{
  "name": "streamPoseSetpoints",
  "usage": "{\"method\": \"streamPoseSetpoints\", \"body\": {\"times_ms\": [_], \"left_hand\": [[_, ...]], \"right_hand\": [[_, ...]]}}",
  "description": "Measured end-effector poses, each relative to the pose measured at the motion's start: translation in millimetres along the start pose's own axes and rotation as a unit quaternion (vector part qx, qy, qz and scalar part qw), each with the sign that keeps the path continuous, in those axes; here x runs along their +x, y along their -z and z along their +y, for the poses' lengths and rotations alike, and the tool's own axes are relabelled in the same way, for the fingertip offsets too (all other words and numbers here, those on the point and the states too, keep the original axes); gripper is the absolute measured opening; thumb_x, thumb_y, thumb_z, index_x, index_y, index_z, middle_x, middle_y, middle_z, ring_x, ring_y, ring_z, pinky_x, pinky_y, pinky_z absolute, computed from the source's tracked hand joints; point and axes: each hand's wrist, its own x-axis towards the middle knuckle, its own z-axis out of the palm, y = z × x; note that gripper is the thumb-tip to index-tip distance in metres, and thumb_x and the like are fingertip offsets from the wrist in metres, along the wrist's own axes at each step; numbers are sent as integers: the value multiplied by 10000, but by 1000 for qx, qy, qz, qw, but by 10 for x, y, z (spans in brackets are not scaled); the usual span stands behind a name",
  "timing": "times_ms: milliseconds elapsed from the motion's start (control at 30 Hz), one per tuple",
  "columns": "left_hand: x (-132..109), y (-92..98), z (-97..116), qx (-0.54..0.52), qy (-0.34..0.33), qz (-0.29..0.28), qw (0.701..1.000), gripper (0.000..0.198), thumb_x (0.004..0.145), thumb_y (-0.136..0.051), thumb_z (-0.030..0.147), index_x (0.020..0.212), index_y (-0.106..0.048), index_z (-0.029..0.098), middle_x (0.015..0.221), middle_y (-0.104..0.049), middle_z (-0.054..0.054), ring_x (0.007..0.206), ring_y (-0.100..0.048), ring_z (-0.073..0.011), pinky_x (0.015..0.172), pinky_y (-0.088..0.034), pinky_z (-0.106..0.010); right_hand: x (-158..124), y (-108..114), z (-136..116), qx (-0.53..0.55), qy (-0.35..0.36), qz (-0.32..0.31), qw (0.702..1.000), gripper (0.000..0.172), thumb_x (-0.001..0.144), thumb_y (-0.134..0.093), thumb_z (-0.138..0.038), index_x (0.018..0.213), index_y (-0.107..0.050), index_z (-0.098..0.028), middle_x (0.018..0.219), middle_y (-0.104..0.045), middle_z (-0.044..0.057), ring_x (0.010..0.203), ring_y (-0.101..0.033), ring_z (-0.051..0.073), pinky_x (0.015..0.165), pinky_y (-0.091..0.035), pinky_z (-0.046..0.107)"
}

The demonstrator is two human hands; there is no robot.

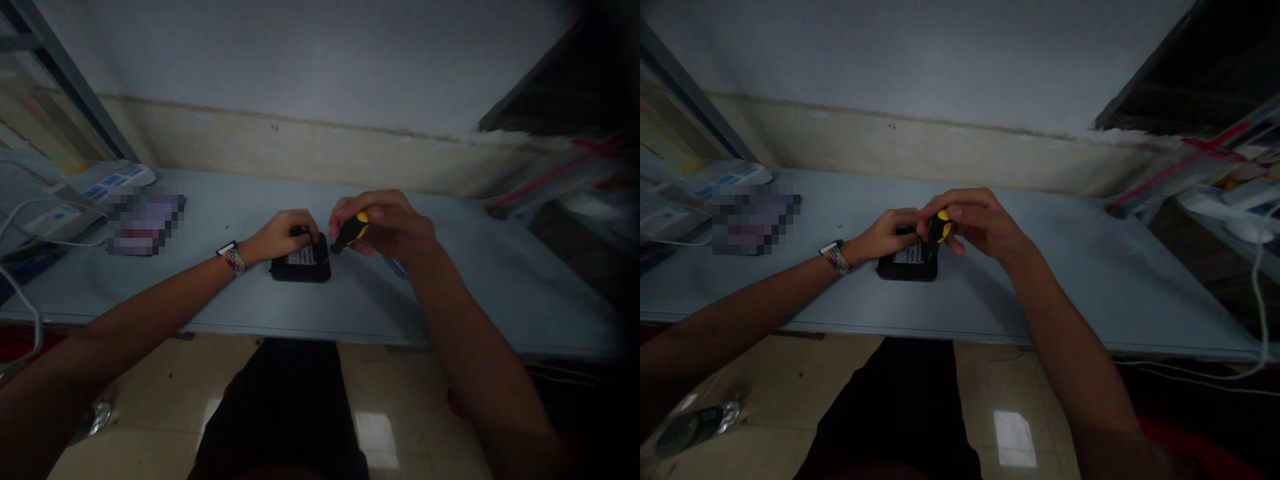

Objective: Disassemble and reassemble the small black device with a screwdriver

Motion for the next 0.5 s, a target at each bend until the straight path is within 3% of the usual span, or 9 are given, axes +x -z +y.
{"method": "streamPoseSetpoints", "body": {"times_ms": [167,300,400,500], "left_hand": [[-5,8,-1,3,-4,0,1000,178,912,-619,139,926,-786,198,1002,-797,-58,981,-758,-208,981,-583,-381],[-1,8,-8,8,-4,-2,1000,179,905,-621,141,929,-788,198,990,-796,-57,960,-757,-203,942,-583,-367],[4,5,-2,9,-4,-2,1000,184,892,-620,133,925,-789,196,966,-794,-54,935,-752,-198,923,-582,-359],[8,6,10,11,0,2,1000,186,880,-619,127,916,-789,192,965,-795,-58,931,-750,-201,924,-582,-362]], "right_hand": [[18,21,13,-31,40,15,999,178,947,-851,-332,999,-808,-167,1061,-835,87,562,-643,62,402,-450,137],[20,-19,7,-2,9,11,1000,252,906,-892,-278,968,-658,-204,971,-843,46,439,-521,33,351,-350,130],[24,-58,-17,6,-11,26,1000,305,910,-884,-376,1050,-666,-216,851,-811,21,432,-510,52,341,-301,143],[34,-60,-26,4,-17,34,999,321,953,-808,-477,1087,-713,-201,858,-796,42,460,-550,81,359,-355,180]]}}
